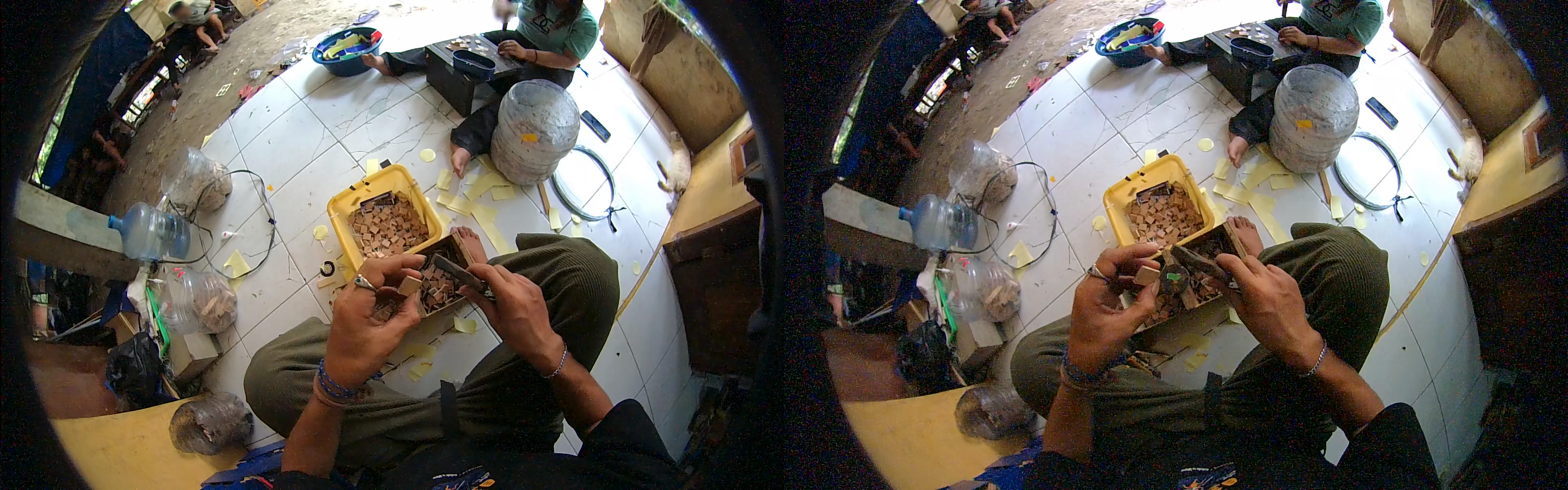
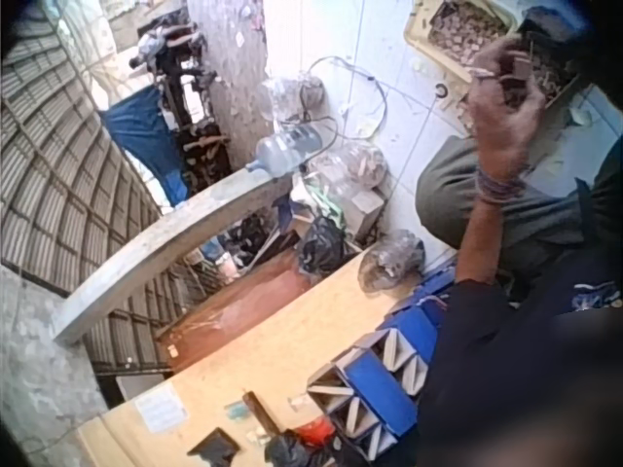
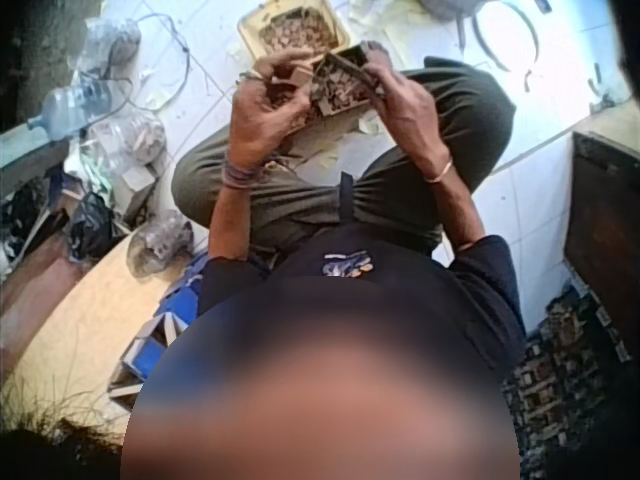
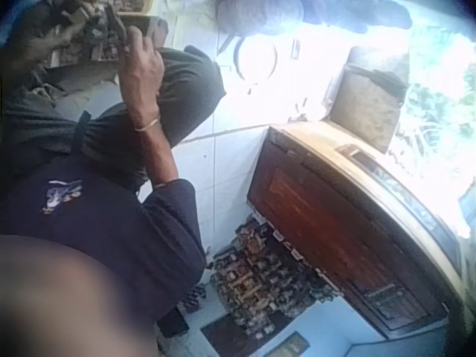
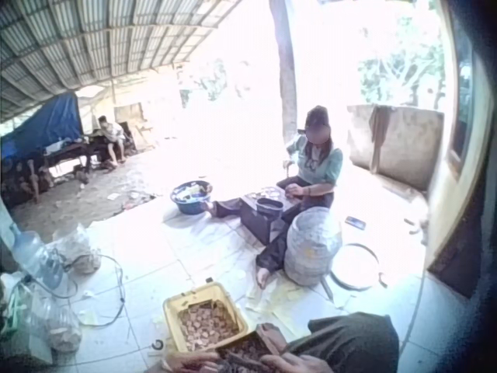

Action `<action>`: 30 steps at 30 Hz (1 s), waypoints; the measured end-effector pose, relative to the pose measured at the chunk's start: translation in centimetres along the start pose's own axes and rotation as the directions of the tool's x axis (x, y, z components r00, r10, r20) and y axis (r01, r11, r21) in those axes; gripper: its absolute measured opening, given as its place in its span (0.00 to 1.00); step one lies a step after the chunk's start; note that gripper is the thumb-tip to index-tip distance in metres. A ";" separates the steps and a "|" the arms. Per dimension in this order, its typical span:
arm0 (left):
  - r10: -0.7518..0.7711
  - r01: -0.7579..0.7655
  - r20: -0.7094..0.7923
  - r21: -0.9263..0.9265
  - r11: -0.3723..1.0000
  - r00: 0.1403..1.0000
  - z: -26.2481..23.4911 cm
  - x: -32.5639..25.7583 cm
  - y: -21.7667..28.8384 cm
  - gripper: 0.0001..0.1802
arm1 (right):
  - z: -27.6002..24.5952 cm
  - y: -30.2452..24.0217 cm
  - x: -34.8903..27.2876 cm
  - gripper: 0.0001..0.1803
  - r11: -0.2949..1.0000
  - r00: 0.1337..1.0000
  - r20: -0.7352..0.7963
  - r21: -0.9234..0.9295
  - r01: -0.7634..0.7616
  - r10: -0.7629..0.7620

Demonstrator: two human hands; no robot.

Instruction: The person sits on the floor and repeatedly picks small rectangular wood pieces from a yellow bin, trims them with pliers, and places them into a wooden box. The process is repeated continuously with multiple pieces.

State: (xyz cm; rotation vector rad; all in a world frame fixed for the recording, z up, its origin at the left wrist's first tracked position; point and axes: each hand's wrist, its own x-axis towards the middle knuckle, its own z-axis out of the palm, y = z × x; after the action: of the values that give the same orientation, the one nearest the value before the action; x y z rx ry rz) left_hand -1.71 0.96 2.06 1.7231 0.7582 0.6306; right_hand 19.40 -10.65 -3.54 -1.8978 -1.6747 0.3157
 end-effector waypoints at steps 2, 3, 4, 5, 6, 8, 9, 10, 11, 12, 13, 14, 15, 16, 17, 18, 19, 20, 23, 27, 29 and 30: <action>-0.078 0.071 -0.055 -0.129 0.989 0.995 0.9 0.1 -0.1 0.22 | 0.2 0.0 -0.1 0.21 1.000 0.999 -0.030 -0.004 0.015 -0.015; -0.117 0.099 -0.083 -0.193 0.976 0.990 1.3 0.1 -0.1 0.21 | 0.3 0.0 -0.1 0.21 1.000 1.000 -0.024 -0.010 0.005 -0.005; -0.144 0.124 -0.076 -0.225 0.967 0.987 1.7 0.1 -0.1 0.19 | 0.3 0.0 -0.2 0.21 1.000 1.000 -0.018 -0.017 -0.005 0.005; -0.170 0.147 -0.069 -0.256 0.955 0.983 2.0 0.1 0.0 0.18 | 0.4 0.0 -0.3 0.21 1.000 1.000 -0.012 -0.024 -0.015 0.014; -0.201 0.176 -0.049 -0.313 0.933 0.978 2.1 0.1 0.0 0.16 | 0.4 0.0 -0.3 0.21 1.000 1.000 -0.016 -0.025 -0.007 0.007; -0.165 0.162 -0.099 -0.040 0.986 0.981 2.1 0.3 0.1 0.14 | 0.6 -0.1 -0.4 0.22 1.000 1.000 -0.017 -0.024 0.007 -0.007; -0.182 0.194 -0.124 0.092 0.977 0.976 2.0 0.4 0.2 0.13 | 0.6 -0.2 -0.5 0.22 1.000 1.000 -0.024 -0.021 0.005 -0.005; -0.153 0.163 -0.127 0.071 0.984 0.980 2.1 0.4 0.2 0.13 | 0.6 -0.3 -0.5 0.22 1.000 1.000 -0.025 -0.017 0.003 -0.003; -0.160 0.169 -0.138 0.057 0.984 0.977 2.2 0.3 0.3 0.13 | 0.5 -0.4 -0.6 0.22 1.000 1.000 -0.029 -0.015 -0.002 0.002; -0.180 0.186 -0.145 0.029 0.982 0.973 2.2 0.3 0.3 0.13 | 0.5 -0.6 -0.5 0.21 0.999 0.999 -0.041 0.042 -0.003 0.005; -0.171 0.174 -0.135 0.011 0.985 0.976 2.2 0.3 0.3 0.13 | 0.4 -0.7 -0.5 0.20 0.996 0.998 -0.055 0.095 -0.004 0.009; -0.177 0.175 -0.123 -0.020 0.984 0.977 2.2 0.4 0.2 0.12 | 0.2 -0.9 -0.4 0.19 0.988 0.997 -0.070 0.152 -0.008 0.019; -0.201 0.195 -0.114 -0.057 0.979 0.973 2.2 0.4 0.1 0.12 | -0.1 -1.1 -0.3 0.17 0.972 0.998 0.026 0.226 -0.067 0.063; -0.178 0.172 -0.096 -0.072 0.983 0.979 2.0 0.5 0.0 0.12 | -0.6 -1.2 -0.2 0.14 0.945 0.987 0.124 0.298 -0.136 0.103; -0.177 0.169 -0.079 -0.092 0.981 0.981 1.8 0.6 -0.1 0.11 | -1.1 -1.2 -0.1 0.13 0.906 0.958 0.247 0.355 -0.228 0.144; -0.215 0.209 -0.065 -0.096 0.973 0.974 1.5 0.7 -0.1 0.11 | -1.8 -1.1 0.1 0.12 0.847 0.927 0.361 0.456 -0.273 0.104; -0.150 0.147 -0.027 -0.095 0.985 0.988 1.1 0.7 -0.1 0.11 | -2.6 -0.8 0.2 0.12 0.772 0.872 0.487 0.533 -0.346 0.055; -0.130 0.131 0.012 -0.079 0.988 0.991 0.6 0.7 0.0 0.10 | -3.2 -0.7 0.3 0.13 0.686 0.805 0.593 0.592 -0.423 -0.015; -0.153 0.158 0.112 -0.038 0.987 0.982 -0.5 0.4 0.5 0.10 | -4.2 -0.5 0.4 0.16 0.571 0.718 0.678 0.655 -0.495 -0.156; -0.249 0.258 0.108 -0.084 0.962 0.963 -0.7 0.5 0.5 0.09 | -3.6 -0.6 0.4 0.18 0.588 0.747 0.660 0.637 -0.499 -0.081; -0.064 0.061 0.064 0.048 0.997 0.996 -0.7 0.9 0.2 0.09 | -3.3 -0.5 0.5 0.20 0.613 0.762 0.648 0.611 -0.501 -0.023; 0.033 -0.040 0.055 0.118 0.992 0.998 -0.7 1.1 0.1 0.09 | -3.2 -0.5 0.6 0.20 0.636 0.800 0.600 0.617 -0.464 0.001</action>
State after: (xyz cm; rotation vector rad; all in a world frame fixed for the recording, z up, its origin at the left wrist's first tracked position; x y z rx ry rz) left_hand -1.50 2.23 2.37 1.8595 0.7413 0.5721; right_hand 20.77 -10.90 -0.60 -1.4152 -1.2421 1.5567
